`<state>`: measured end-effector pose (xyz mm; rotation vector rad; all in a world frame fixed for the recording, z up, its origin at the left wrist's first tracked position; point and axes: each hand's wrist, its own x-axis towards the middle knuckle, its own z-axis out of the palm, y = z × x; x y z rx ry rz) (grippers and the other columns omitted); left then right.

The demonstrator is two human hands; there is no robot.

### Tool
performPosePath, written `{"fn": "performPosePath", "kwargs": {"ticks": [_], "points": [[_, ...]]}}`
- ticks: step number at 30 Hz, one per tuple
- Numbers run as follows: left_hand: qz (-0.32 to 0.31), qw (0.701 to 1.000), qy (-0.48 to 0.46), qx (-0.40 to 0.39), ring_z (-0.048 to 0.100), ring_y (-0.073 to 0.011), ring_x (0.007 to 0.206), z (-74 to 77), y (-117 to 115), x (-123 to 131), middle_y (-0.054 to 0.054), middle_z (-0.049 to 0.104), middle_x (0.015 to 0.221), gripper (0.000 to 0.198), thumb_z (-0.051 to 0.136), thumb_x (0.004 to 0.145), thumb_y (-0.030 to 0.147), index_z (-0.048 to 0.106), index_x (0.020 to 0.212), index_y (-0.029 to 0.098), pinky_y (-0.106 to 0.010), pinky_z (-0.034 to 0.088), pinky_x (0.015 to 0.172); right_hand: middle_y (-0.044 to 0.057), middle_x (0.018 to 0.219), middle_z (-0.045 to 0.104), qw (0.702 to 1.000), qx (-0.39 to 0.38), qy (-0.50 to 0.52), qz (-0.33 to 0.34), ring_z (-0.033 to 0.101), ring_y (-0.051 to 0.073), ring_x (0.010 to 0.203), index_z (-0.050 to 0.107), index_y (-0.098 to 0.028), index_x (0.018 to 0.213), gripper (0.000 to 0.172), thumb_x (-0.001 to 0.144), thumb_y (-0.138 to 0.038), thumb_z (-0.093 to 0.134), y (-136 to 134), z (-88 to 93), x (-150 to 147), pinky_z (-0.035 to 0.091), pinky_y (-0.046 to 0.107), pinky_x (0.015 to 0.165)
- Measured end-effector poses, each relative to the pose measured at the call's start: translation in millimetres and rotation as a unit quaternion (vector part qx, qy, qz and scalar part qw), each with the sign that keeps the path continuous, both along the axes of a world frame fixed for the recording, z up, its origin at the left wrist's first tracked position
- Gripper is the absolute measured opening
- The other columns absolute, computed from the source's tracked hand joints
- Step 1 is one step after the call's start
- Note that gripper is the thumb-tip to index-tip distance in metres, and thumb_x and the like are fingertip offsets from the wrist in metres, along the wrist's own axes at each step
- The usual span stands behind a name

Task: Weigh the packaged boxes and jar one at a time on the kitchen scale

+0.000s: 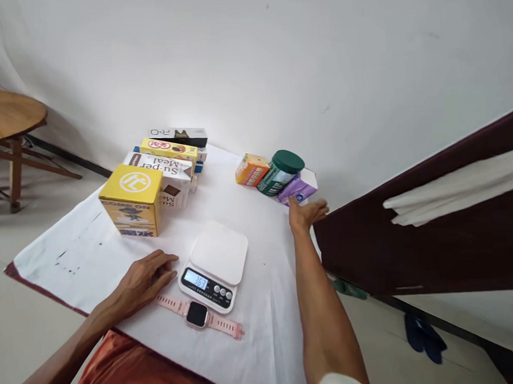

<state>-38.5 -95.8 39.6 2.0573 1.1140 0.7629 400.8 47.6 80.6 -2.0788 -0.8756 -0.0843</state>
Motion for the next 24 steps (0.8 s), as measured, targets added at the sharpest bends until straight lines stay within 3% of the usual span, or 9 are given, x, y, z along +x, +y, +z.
{"fn": "performPosePath", "kwargs": {"ticks": [1,3,5,7,9,11,16,20,24], "points": [[0.0,1.0,0.002,0.002,0.072,-0.0175,0.083,-0.4,0,0,-0.006,0.074,0.099,0.026,0.057,0.104,0.032,0.072,0.122,0.021,-0.029,0.057,0.077,0.027,0.147,0.049,0.999,0.039,-0.018,0.001,0.038,0.047,0.149,0.049,-0.018,0.13,0.065,0.076,-0.034,0.083,-7,6.6,-11,0.025,0.068,0.127],[0.002,1.0,0.007,0.012,0.072,-0.0177,0.084,-1.6,-1,0,-0.006,0.074,0.1,0.026,0.057,0.103,0.03,0.071,0.123,0.021,-0.029,0.057,0.078,0.027,0.148,0.048,0.988,0.119,-0.056,0.075,0.038,0.045,0.148,0.051,-0.023,0.128,0.064,0.078,-0.041,0.087,-23,23.2,-42,0.024,0.064,0.129],[0.003,1.0,0.011,0.025,0.072,-0.018,0.084,-3.2,-1,0,-0.006,0.073,0.101,0.026,0.058,0.102,0.03,0.071,0.123,0.021,-0.029,0.056,0.077,0.023,0.143,0.053,0.965,0.138,-0.061,0.214,0.047,0.041,0.141,0.052,-0.024,0.13,0.063,0.083,-0.05,0.083,-36,41.5,-86,0.038,0.061,0.123],[-0.001,0.999,0.012,0.035,0.072,-0.0181,0.084,-4.9,-1,0,-0.006,0.073,0.101,0.026,0.059,0.102,0.029,0.071,0.123,0.021,-0.029,0.056,0.077,0.016,0.149,0.053,0.913,0.107,-0.045,0.39,0.052,0.036,0.14,0.049,-0.028,0.141,0.074,0.083,-0.058,0.083,-44,58.4,-136,0.053,0.057,0.111],[-0.007,0.999,0.01,0.04,0.072,-0.0184,0.085,-6.1,-1,0,-0.006,0.073,0.102,0.026,0.058,0.101,0.029,0.071,0.123,0.021,-0.03,0.056,0.077,0.013,0.16,0.047,0.857,0.058,-0.054,0.509,0.05,0.035,0.146,0.042,-0.033,0.153,0.095,0.076,-0.065,0.088,-46,71.7,-186,0.052,0.057,0.114],[-0.009,0.999,0.009,0.042,0.073,-0.0194,0.087,-6.6,-1,-1,-0.007,0.074,0.103,0.027,0.058,0.101,0.028,0.071,0.123,0.019,-0.03,0.056,0.078,0.014,0.168,0.041,0.811,0.019,-0.067,0.58,0.042,0.036,0.153,0.036,-0.034,0.16,0.114,0.068,-0.068,0.093,-40,80.2,-230,0.046,0.061,0.121],[0.002,0.999,0.005,0.053,0.073,-0.0201,0.086,-8.7,-1,-1,-0.008,0.074,0.102,0.028,0.056,0.101,0.027,0.071,0.123,0.018,-0.032,0.057,0.08,0.019,0.166,0.043,0.756,-0.07,-0.105,0.642,0.036,0.041,0.158,0.03,-0.028,0.168,0.133,0.06,-0.068,0.097,-15,82.7,-295,0.028,0.069,0.13],[-0.007,0.998,0.012,0.064,0.072,-0.0195,0.085,-11.7,-2,0,-0.008,0.073,0.102,0.028,0.056,0.101,0.025,0.07,0.124,0.019,-0.031,0.058,0.079,0.02,0.158,0.049,0.753,-0.081,-0.156,0.634,0.039,0.041,0.154,0.031,-0.024,0.168,0.123,0.068,-0.057,0.096,-12,80.5,-305,0.027,0.069,0.131],[-0.008,0.997,0.031,0.067,0.073,-0.021,0.088,-12.3,-2,1,-0.009,0.073,0.104,0.029,0.056,0.101,0.024,0.07,0.126,0.018,-0.032,0.059,0.08,0.016,0.154,0.052,0.749,-0.051,-0.164,0.64,0.043,0.038,0.15,0.038,-0.027,0.165,0.112,0.071,-0.049,0.095,-29,82.5,-301,0.032,0.066,0.13]]}}
